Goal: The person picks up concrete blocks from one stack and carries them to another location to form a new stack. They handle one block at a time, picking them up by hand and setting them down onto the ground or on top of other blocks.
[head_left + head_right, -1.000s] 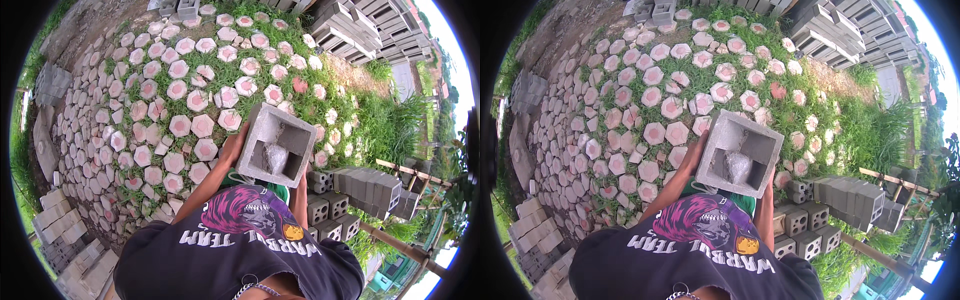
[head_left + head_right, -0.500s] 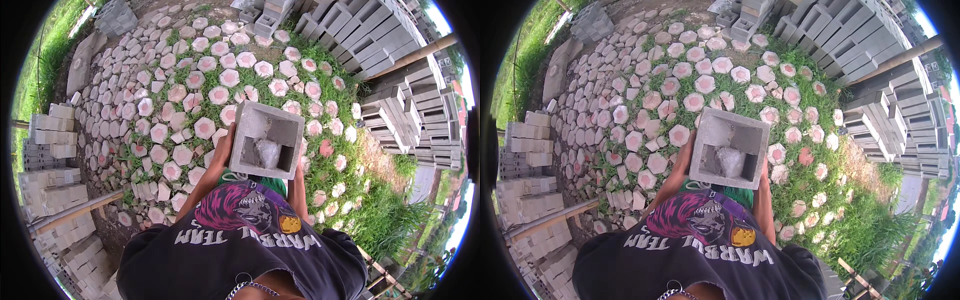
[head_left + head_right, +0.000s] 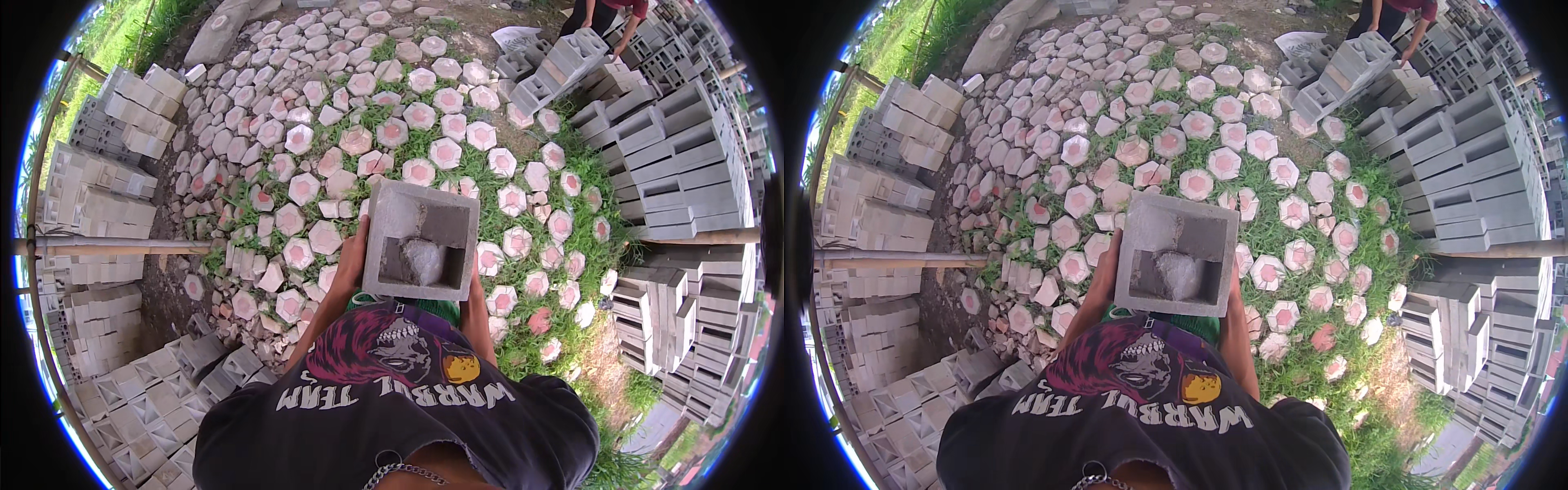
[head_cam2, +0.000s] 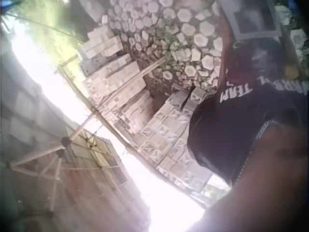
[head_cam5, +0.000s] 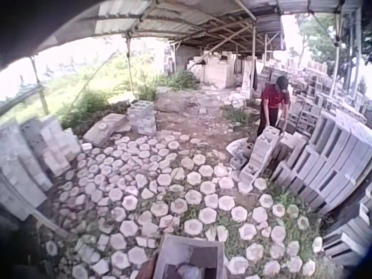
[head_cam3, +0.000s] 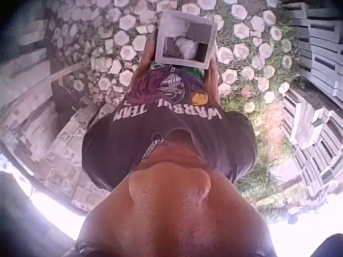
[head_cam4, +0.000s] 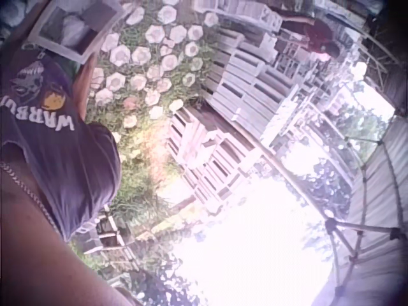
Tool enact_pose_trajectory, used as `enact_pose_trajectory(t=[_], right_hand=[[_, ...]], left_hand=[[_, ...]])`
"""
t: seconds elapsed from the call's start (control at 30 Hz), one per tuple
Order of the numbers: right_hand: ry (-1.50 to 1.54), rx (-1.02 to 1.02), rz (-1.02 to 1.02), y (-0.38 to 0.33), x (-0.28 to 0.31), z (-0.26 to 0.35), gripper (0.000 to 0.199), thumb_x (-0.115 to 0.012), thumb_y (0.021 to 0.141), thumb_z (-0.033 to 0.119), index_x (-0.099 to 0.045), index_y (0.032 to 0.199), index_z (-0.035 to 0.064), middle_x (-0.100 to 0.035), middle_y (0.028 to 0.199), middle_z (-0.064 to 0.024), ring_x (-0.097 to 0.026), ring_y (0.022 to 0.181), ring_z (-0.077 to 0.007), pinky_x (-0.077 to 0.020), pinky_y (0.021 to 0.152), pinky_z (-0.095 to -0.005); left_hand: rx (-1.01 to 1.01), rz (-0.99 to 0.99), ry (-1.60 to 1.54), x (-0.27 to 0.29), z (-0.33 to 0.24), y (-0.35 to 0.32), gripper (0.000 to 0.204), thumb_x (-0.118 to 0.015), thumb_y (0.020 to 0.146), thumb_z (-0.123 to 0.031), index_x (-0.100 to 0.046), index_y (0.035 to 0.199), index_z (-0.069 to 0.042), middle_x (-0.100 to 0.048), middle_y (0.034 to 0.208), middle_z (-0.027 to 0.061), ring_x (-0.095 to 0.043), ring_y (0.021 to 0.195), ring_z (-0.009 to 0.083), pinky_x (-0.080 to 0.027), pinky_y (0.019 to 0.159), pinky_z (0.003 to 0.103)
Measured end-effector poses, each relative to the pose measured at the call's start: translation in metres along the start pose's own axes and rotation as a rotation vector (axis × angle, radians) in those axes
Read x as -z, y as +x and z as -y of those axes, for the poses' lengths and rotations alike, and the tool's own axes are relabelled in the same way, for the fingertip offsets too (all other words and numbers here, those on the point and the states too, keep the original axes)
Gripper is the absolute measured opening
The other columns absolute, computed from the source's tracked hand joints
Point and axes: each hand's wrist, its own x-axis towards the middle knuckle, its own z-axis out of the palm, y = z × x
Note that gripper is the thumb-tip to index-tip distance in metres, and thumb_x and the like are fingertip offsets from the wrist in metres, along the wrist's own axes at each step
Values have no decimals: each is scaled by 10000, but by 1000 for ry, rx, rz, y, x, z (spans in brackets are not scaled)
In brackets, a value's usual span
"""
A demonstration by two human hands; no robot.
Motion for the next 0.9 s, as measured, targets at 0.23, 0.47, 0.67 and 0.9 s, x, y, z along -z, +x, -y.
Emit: enact_pose_trajectory(t=[0.23,0.47,0.67,0.9], right_hand=[[-40,6,23,48,-56,-15,328,-414,988,238,-544,1194,18,-602,1008,-52,-577,854,-131,-501,743,-276],[-162,-3,18,51,-110,-16,369,-439,973,350,-576,1132,47,-598,962,-41,-569,839,-164,-496,755,-322],[-161,-60,-40,52,-123,-10,370,-402,989,285,-536,1218,27,-589,1082,-68,-573,924,-163,-495,804,-314],[-305,16,78,82,-101,-4,385,-405,987,296,-531,1233,28,-593,1093,-75,-580,938,-168,-500,820,-316]], left_hand=[[186,18,-199,53,-32,41,871,-329,889,-697,-647,871,114,-625,740,186,-547,720,224,-415,670,381],[152,73,-160,90,-19,86,894,-323,881,-710,-647,911,122,-647,803,189,-552,733,227,-420,692,377],[148,82,-271,92,-1,107,905,-330,871,-720,-648,858,128,-646,777,203,-559,716,236,-414,684,385],[255,124,-306,96,-11,112,905,-325,867,-725,-654,850,118,-648,778,198,-568,723,241,-421,694,376]])
